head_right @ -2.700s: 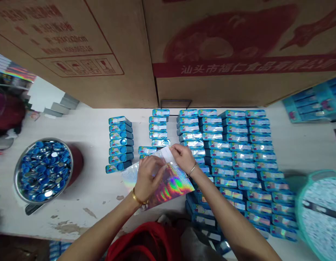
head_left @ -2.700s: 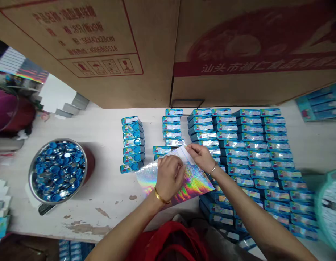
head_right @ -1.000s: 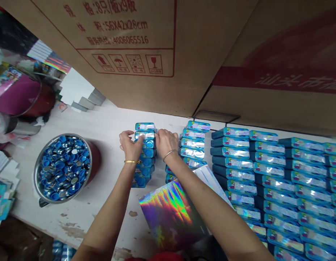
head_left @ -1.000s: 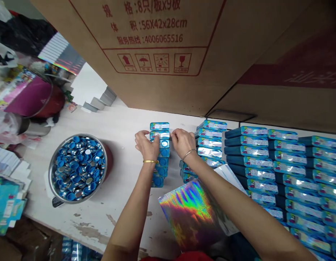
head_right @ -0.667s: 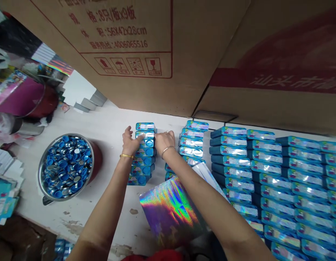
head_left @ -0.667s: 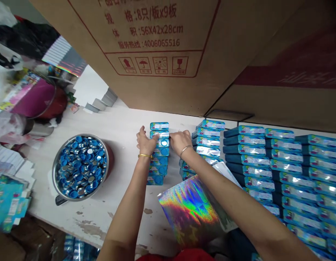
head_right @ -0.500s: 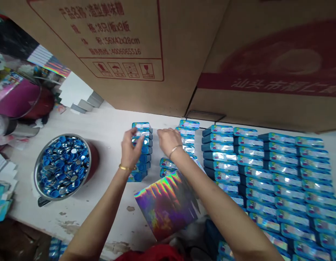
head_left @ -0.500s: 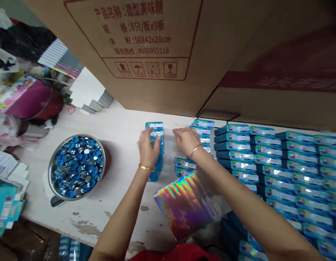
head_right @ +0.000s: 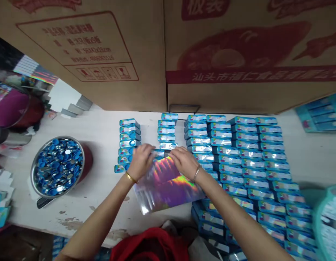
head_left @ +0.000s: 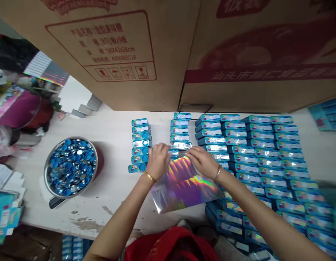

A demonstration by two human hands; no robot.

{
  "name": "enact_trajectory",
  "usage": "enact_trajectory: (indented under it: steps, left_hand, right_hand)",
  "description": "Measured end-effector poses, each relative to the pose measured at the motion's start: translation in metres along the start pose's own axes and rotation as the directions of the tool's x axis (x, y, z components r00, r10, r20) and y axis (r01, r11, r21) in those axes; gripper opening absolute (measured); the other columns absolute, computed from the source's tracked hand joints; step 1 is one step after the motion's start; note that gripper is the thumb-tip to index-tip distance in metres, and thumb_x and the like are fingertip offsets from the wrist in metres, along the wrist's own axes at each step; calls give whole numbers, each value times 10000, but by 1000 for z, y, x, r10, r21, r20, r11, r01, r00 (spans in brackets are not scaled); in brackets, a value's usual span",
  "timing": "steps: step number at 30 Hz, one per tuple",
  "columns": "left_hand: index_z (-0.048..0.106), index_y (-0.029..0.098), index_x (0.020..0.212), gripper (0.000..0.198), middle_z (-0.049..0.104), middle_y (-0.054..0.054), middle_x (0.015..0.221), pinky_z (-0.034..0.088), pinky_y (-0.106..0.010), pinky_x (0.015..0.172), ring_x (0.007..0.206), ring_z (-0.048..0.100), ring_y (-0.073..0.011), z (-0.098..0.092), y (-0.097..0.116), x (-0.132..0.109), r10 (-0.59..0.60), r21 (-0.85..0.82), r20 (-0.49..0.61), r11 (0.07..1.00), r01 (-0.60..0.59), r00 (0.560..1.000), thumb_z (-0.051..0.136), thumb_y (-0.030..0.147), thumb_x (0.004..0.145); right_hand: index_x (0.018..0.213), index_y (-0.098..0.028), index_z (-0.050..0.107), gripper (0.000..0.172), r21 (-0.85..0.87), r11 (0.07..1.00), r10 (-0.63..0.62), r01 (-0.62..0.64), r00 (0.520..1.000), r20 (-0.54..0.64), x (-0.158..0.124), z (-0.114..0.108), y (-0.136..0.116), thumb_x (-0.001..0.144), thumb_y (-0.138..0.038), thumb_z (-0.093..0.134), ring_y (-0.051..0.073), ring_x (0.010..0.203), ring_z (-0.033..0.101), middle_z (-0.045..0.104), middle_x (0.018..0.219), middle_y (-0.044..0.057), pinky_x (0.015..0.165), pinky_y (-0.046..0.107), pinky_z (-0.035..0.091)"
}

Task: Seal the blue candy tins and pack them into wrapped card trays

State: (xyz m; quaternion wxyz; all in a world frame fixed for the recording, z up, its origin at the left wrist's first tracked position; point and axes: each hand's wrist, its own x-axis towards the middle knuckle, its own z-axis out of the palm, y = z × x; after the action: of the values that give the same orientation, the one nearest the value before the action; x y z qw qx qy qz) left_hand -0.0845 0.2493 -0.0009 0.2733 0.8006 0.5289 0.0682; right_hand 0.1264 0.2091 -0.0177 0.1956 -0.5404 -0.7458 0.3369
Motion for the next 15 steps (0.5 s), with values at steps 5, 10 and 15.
enact_trajectory:
  steps: [5, 10, 15]
  left_hand:
    - [556, 223, 1239, 406, 318, -143, 1508, 170, -580, 1055, 1369, 256, -379, -25, -43, 46, -52, 310, -202, 944, 114, 978, 529, 403, 876]
    - [706, 214, 964, 250, 343, -79, 1506, 6, -569, 1137, 1428, 164, -339, -16, -63, 62, 53, 321, -31, 946, -40, 998, 594, 395, 834]
    - [703, 218, 977, 238, 535, -109, 1345, 247, -517, 1099, 1304, 414, -301, 0, -26, 39, 56, -101, -50, 993, -60, 997, 532, 348, 875]
  right_hand:
    - [757, -218, 564, 328, 19, 1000, -6, 7, 1000, -17, 6, -1, 4, 966, -340, 344, 218, 818, 528, 608, 790, 72, 783, 358, 408]
    - [740, -218, 562, 335, 34, 999, -2, 2, 1000, -12, 13, 1, 4, 963, -344, 345, 213, 812, 537, 606, 779, 68, 792, 360, 407]
    - [745, -219, 567, 345, 91, 995, 34, -30, 999, -38, 14, 4, 6, 962, -380, 354, 218, 845, 545, 611, 794, 72, 795, 355, 405]
